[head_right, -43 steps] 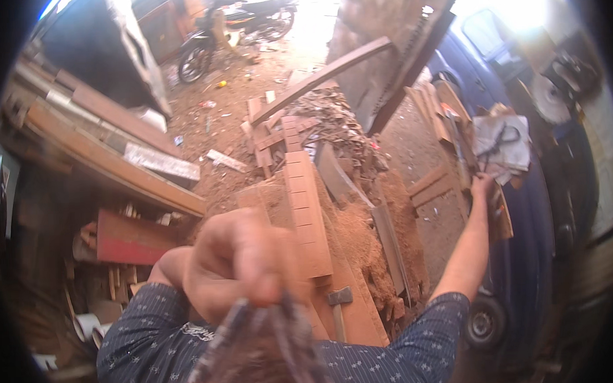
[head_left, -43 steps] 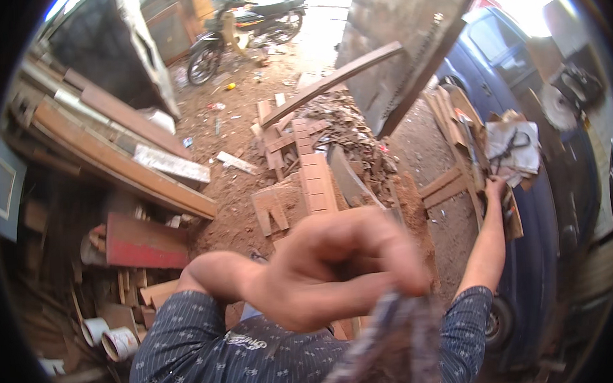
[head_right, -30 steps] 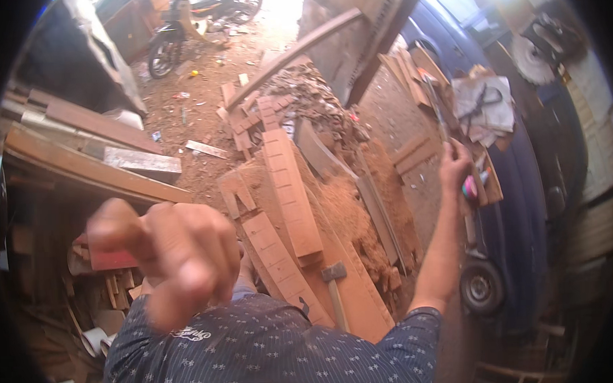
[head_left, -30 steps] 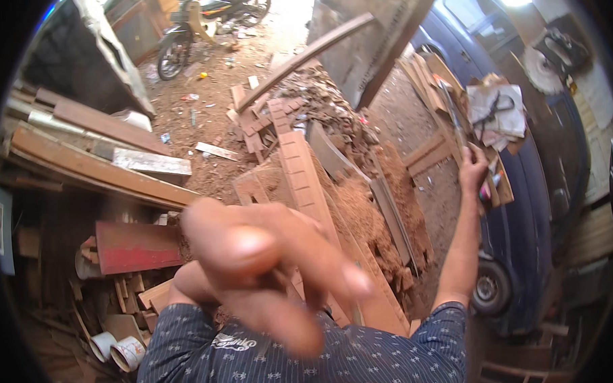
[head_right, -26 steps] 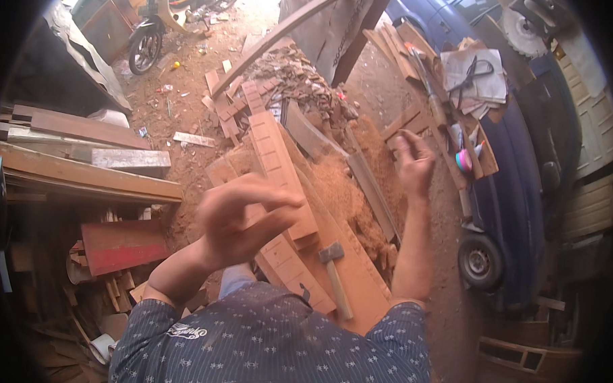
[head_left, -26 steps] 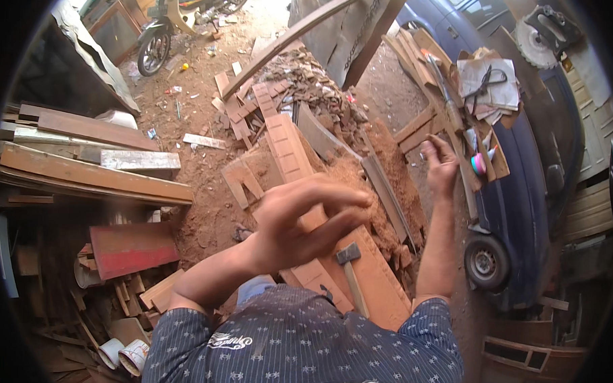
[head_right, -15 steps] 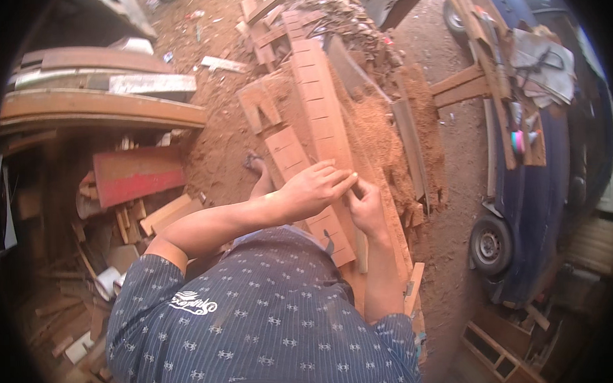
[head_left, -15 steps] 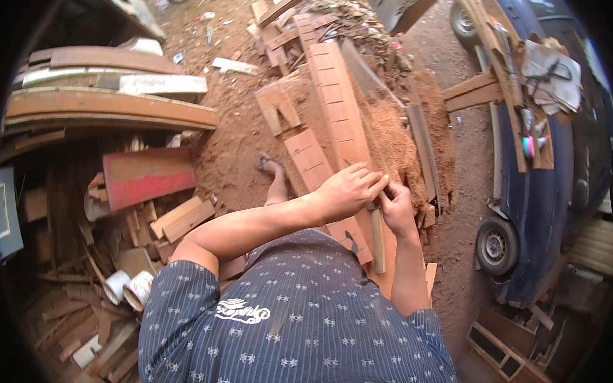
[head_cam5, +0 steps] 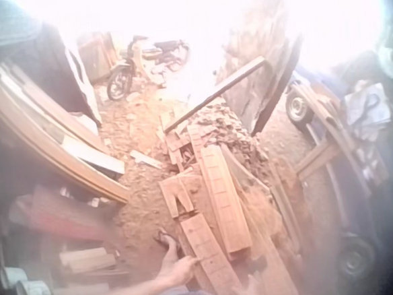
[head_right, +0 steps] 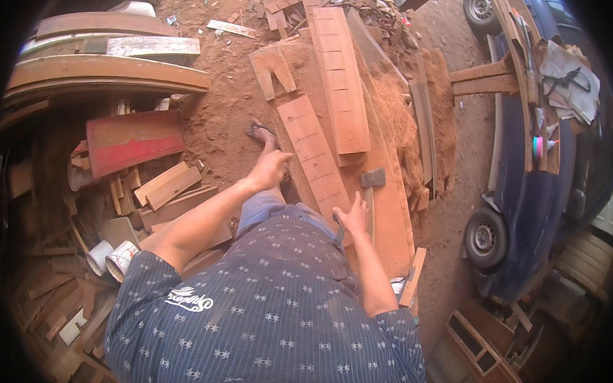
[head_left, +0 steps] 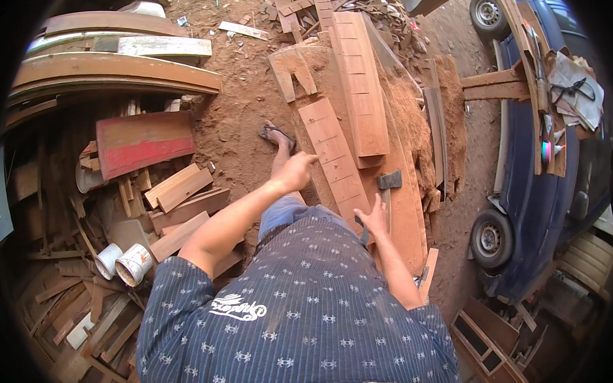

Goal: The person uses a circular saw to cut a long wooden plank into smaller sections. They measure the wood with a tape measure and mark it with a pencil before making precise cuts. The person also uses a hammer to split a piece of wood and inspects the cut pieces.

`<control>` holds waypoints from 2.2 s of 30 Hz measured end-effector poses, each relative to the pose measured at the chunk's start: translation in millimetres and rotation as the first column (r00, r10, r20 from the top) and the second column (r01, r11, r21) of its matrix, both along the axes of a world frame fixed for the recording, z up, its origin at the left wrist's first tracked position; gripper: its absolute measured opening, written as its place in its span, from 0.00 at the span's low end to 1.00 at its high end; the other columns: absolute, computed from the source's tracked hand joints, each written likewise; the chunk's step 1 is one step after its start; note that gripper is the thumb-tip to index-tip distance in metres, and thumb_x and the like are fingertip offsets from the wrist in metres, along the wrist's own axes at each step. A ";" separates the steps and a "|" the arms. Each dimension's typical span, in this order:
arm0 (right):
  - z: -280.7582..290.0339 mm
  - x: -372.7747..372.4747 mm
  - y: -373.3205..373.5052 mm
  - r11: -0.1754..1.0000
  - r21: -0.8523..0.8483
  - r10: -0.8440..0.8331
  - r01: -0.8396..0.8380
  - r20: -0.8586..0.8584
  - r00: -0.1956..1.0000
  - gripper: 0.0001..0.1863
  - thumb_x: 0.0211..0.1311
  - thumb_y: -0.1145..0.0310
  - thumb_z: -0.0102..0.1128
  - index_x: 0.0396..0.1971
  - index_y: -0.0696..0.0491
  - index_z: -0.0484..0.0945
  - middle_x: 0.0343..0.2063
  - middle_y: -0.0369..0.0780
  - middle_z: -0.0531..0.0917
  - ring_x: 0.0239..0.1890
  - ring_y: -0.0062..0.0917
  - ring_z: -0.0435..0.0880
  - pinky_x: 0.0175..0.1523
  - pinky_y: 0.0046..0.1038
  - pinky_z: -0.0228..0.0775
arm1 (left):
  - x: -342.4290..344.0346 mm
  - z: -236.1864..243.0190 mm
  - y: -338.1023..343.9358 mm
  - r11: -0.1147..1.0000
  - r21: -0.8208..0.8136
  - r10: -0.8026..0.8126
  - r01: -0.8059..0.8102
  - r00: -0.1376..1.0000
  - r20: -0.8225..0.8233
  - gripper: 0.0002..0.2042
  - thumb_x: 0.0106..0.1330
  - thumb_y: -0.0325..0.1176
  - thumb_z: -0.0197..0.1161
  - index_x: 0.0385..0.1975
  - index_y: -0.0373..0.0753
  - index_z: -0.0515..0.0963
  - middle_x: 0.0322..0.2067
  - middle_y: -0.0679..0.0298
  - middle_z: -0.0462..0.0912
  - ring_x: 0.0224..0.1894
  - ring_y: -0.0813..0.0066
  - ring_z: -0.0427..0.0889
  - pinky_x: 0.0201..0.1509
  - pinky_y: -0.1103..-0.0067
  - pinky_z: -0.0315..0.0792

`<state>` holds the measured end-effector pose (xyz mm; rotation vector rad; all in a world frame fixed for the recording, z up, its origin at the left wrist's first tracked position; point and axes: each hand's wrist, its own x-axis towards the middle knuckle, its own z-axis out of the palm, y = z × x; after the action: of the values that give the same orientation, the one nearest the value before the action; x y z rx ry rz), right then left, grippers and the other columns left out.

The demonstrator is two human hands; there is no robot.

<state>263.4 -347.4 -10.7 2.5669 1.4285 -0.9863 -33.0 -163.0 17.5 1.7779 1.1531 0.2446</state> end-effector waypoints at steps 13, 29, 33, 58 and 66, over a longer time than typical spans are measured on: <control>-47.0 -72.8 24.9 0.989 -0.146 0.006 0.030 0.242 0.970 0.66 0.38 0.50 0.84 0.76 0.49 0.48 0.68 0.59 0.62 0.70 0.55 0.61 0.77 0.55 0.48 | -129.0 -51.0 11.6 0.949 -0.200 0.246 -0.245 0.969 -0.020 0.18 0.71 0.27 0.61 0.59 0.29 0.76 0.44 0.58 0.85 0.41 0.73 0.85 0.46 0.76 0.81; -71.1 20.2 -11.8 0.926 0.226 -0.372 0.303 0.402 0.837 0.39 0.60 0.57 0.67 0.68 0.56 0.65 0.65 0.57 0.67 0.69 0.55 0.64 0.72 0.54 0.56 | -64.6 -57.0 123.3 0.685 -0.582 0.676 -0.439 0.680 0.283 0.16 0.71 0.32 0.66 0.52 0.29 0.78 0.41 0.59 0.85 0.38 0.73 0.86 0.42 0.75 0.84; -74.4 49.7 -14.6 0.978 0.031 -0.211 0.209 0.187 0.960 0.40 0.60 0.60 0.69 0.69 0.56 0.63 0.63 0.55 0.71 0.66 0.51 0.69 0.70 0.46 0.64 | -47.8 -72.2 154.6 0.716 -0.465 0.687 -0.520 0.644 0.337 0.13 0.74 0.33 0.63 0.51 0.32 0.75 0.42 0.57 0.85 0.42 0.68 0.87 0.43 0.73 0.84; 99.2 4.6 126.7 0.989 0.055 -0.105 0.135 -0.369 0.924 0.14 0.58 0.67 0.64 0.38 0.62 0.78 0.29 0.38 0.80 0.34 0.21 0.78 0.41 0.27 0.72 | -3.1 -125.2 146.7 0.788 -0.064 0.588 -0.613 0.718 0.372 0.12 0.72 0.36 0.65 0.48 0.39 0.74 0.38 0.52 0.86 0.40 0.57 0.89 0.43 0.67 0.80; 149.7 -111.8 274.2 0.900 0.347 0.373 -0.264 -0.301 0.878 0.24 0.63 0.67 0.66 0.53 0.62 0.70 0.37 0.50 0.85 0.41 0.38 0.87 0.47 0.38 0.79 | -12.5 -120.7 143.2 0.817 -0.020 0.532 -0.576 0.740 0.412 0.09 0.72 0.35 0.64 0.45 0.40 0.74 0.38 0.52 0.86 0.41 0.53 0.87 0.42 0.65 0.80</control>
<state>151.5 -73.2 139.1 2.2767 2.1705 -1.3218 -45.5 -19.8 -103.2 1.3306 1.3529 1.0052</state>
